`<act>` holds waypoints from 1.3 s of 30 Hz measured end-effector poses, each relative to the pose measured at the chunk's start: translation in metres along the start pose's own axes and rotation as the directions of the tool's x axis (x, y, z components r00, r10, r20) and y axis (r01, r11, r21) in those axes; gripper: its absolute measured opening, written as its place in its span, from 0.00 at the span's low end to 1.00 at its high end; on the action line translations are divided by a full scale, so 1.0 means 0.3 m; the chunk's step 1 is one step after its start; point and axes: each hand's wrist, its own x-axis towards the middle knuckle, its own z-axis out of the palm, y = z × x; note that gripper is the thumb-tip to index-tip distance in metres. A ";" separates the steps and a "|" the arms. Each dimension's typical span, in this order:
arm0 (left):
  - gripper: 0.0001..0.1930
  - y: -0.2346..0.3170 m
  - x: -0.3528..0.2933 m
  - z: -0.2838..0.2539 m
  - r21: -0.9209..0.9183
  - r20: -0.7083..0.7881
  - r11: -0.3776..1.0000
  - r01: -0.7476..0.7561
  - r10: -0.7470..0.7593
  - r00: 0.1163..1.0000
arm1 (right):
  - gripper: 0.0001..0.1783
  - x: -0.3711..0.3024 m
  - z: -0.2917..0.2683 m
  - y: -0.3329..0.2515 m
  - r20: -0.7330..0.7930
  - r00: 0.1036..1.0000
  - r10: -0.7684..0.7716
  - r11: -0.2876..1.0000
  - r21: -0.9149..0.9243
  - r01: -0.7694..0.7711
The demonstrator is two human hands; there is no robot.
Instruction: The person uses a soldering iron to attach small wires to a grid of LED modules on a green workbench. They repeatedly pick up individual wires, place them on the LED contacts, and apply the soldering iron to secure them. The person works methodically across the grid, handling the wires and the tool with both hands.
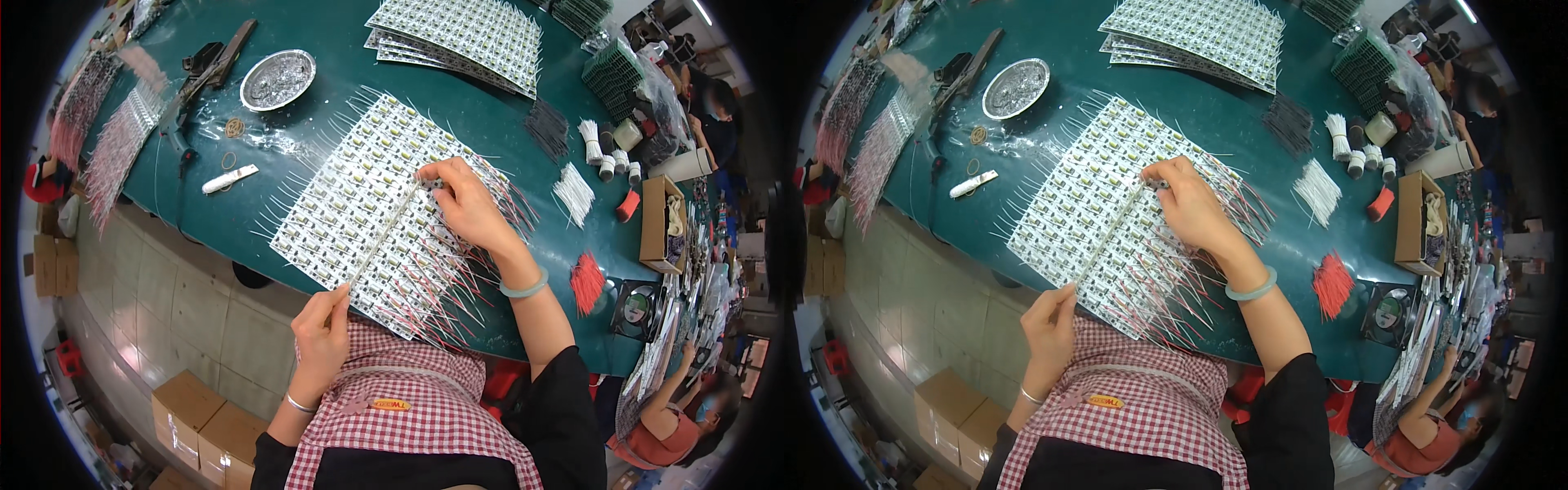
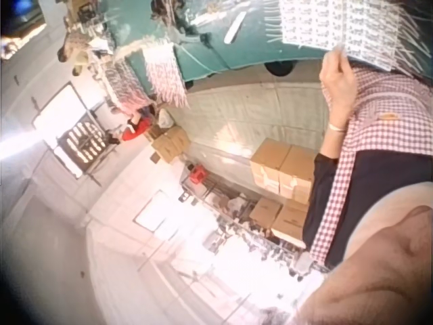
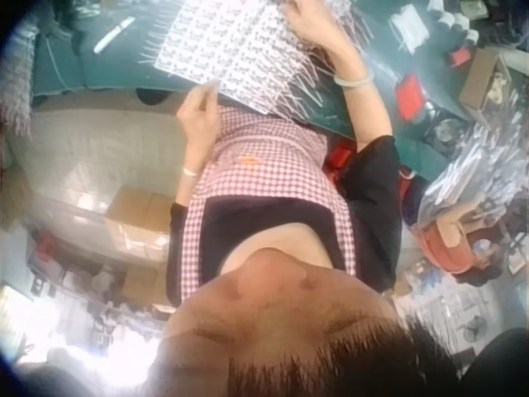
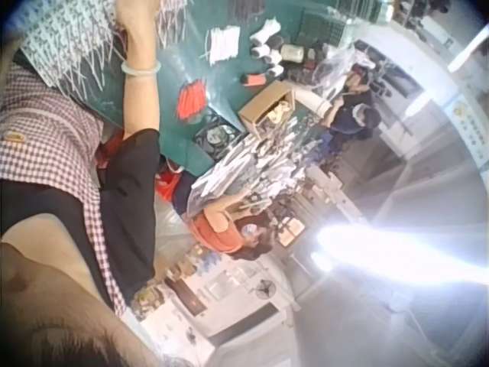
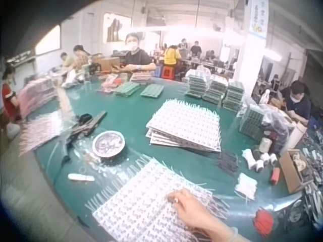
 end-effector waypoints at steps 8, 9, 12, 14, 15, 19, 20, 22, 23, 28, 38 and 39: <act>0.13 0.029 -0.004 -0.031 0.062 0.090 0.997 0.034 -0.040 0.995 | 0.16 0.005 -0.022 -0.026 0.031 0.997 0.075 0.997 0.006 -0.076; 0.14 0.023 -0.004 -0.028 0.094 0.089 0.996 -0.011 0.003 0.996 | 0.15 0.001 -0.024 -0.026 0.030 0.996 0.079 0.997 0.006 -0.079; 0.15 0.001 -0.007 -0.018 0.150 0.087 0.983 -0.110 0.098 0.991 | 0.15 -0.001 -0.015 -0.010 -0.008 1.000 -0.004 0.999 -0.043 0.004; 0.16 -0.006 -0.012 -0.022 0.136 0.074 0.983 -0.122 0.113 0.991 | 0.13 0.001 -0.012 -0.007 -0.016 1.000 -0.013 1.000 -0.019 0.013; 0.16 -0.005 -0.012 -0.024 0.144 0.083 0.982 -0.124 0.113 0.990 | 0.12 0.000 -0.017 -0.009 -0.014 1.000 0.002 1.000 0.021 -0.002; 0.18 0.011 -0.008 -0.026 0.194 0.112 0.964 -0.184 0.165 0.980 | 0.08 0.004 -0.016 0.026 -0.027 0.999 0.042 0.978 0.203 -0.036; 0.18 0.016 -0.009 -0.026 0.214 0.118 0.954 -0.212 0.190 0.975 | 0.11 0.006 -0.019 0.022 -0.043 0.999 0.017 0.992 0.126 -0.011; 0.18 0.031 -0.010 -0.029 0.213 0.139 0.952 -0.221 0.195 0.971 | 0.13 0.001 -0.012 -0.010 -0.048 0.998 0.044 0.995 0.089 -0.040; 0.19 0.036 -0.011 -0.028 0.212 0.149 0.951 -0.227 0.198 0.969 | 0.14 0.000 -0.006 -0.019 -0.052 0.997 0.057 0.996 0.070 -0.053; 0.20 0.036 -0.021 -0.016 0.223 0.192 0.944 -0.245 0.204 0.960 | 0.15 0.007 0.000 -0.032 -0.068 0.994 0.083 0.997 -0.001 -0.083; 0.36 0.098 0.066 -0.052 0.449 0.483 0.847 -0.286 0.039 0.875 | 0.14 0.014 -0.009 -0.042 -0.029 0.992 0.125 0.991 -0.042 -0.126; 0.37 0.110 0.080 -0.054 0.467 0.518 0.826 -0.315 0.033 0.855 | 0.13 0.013 -0.009 -0.040 -0.033 0.992 0.121 0.992 -0.038 -0.122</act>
